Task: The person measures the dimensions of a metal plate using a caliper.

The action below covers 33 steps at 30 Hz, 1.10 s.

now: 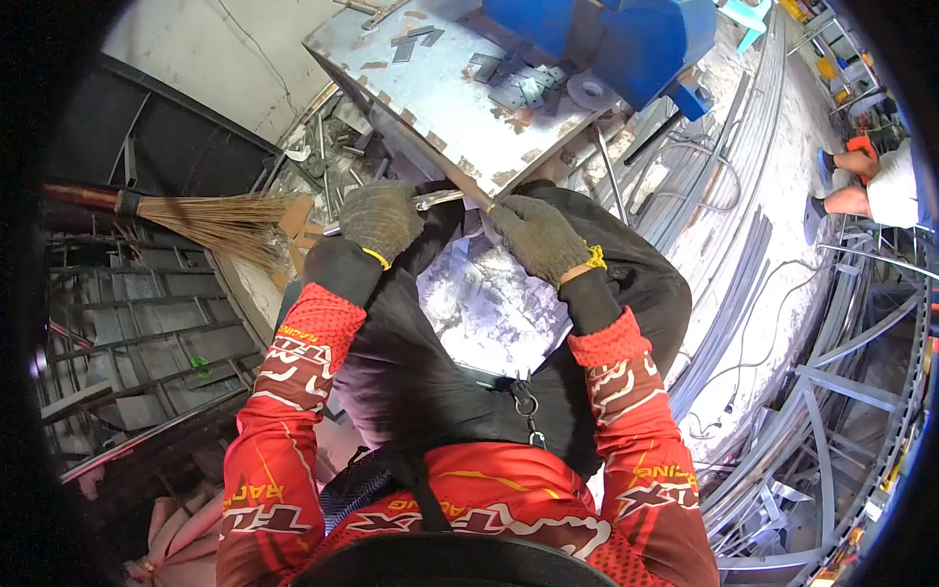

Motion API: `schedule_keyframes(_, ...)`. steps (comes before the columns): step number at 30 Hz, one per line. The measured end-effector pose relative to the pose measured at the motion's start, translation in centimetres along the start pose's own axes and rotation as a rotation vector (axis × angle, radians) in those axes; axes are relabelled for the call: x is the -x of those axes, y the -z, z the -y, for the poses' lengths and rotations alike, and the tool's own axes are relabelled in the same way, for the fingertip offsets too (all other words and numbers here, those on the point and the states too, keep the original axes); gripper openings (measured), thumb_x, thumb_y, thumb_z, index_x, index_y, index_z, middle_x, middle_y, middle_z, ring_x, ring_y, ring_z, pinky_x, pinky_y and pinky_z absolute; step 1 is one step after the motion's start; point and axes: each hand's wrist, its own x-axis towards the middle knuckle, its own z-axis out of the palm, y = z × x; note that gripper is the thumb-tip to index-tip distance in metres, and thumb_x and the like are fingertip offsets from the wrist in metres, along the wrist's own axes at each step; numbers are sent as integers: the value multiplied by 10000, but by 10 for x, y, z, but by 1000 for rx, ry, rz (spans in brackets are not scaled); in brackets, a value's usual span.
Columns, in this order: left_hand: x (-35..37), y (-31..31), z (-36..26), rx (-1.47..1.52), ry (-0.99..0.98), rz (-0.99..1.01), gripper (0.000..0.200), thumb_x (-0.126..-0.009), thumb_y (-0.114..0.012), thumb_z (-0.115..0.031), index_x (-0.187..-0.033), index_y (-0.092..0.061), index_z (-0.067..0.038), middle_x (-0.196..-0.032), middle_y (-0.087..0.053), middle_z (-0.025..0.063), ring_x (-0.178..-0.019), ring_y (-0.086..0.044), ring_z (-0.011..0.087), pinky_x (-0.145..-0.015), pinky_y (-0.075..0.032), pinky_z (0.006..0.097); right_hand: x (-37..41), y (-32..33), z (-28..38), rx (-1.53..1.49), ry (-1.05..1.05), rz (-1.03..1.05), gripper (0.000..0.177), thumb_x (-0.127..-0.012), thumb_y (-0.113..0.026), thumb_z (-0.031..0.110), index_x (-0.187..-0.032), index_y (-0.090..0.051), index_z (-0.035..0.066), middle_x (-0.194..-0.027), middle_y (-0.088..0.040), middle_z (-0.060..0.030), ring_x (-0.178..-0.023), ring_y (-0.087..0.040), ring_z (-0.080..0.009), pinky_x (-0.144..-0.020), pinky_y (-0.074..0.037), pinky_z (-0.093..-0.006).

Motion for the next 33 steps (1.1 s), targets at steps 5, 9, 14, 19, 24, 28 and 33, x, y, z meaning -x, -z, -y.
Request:
schedule_keyframes(5, 2, 0, 2, -3, -53, -1, 221, -785, -714, -259, -943, -776, -119, -940, -749, 157, -948, -722, 381, -817, -560, 518, 41, 13, -5, 55, -113, -14, 394, -1043, -548, 374, -1022, -643, -9, -859, -627, -215, -763, -589, -392, -715, -460, -466)
schedule_keyframes(9, 3, 2, 2, -51, -68, -8, 227, -783, -708, -265, -942, -773, -117, -937, -749, 157, -946, -720, 381, -814, -559, 522, 43, 12, 1, 120, -81, -30, 378, -1046, -553, 356, -983, -624, -10, -882, -620, -256, -818, -607, -450, -717, -458, -490)
schedule_keyframes(14, 2, 12, 1, -35, -20, 24, 235, -802, -705, -304, -947, -756, -126, -948, -747, 154, -935, -714, 394, -826, -561, 520, 1, -17, 2, 176, 172, -194, 367, -1049, -548, 344, -1011, -631, -11, -884, -619, -257, -828, -621, -433, -730, -470, -482)
schedule_keyframes(19, -9, 10, 7, 27, -73, 51, 322, -805, -704, -374, -967, -748, -99, -967, -741, 197, -957, -709, 408, -858, -562, 513, 25, 0, 15, -239, -19, -211, 359, -1054, -584, 363, -1074, -665, 14, -768, -605, -77, -677, -575, -183, -625, -456, -355)
schedule_keyframes(24, -21, 32, 15, -72, -154, 216, 373, -835, -646, -415, -995, -749, -94, -985, -743, 209, -974, -712, 416, -865, -561, 519, 53, -3, -16, -289, 106, -390, 322, -1065, -589, 360, -1057, -679, 51, -719, -550, 34, -586, -477, -40, -493, -374, -238)
schedule_keyframes(28, -27, 28, 15, -22, -188, 312, 397, -811, -625, -386, -986, -785, -67, -1013, -748, 237, -984, -723, 422, -892, -568, 527, 71, -20, -12, -575, -293, -312, 308, -1072, -581, 352, -1075, -666, 56, -698, -530, 39, -572, -472, -47, -497, -382, -243)
schedule_keyframes(33, -43, 48, 3, -129, -292, 416, 421, -807, -610, -406, -960, -784, -55, -978, -738, 255, -957, -718, 437, -870, -574, 515, 76, -21, 1, -454, -247, -260, 337, -1078, -567, 378, -1045, -647, 53, -685, -524, 25, -561, -479, -61, -499, -407, -264)
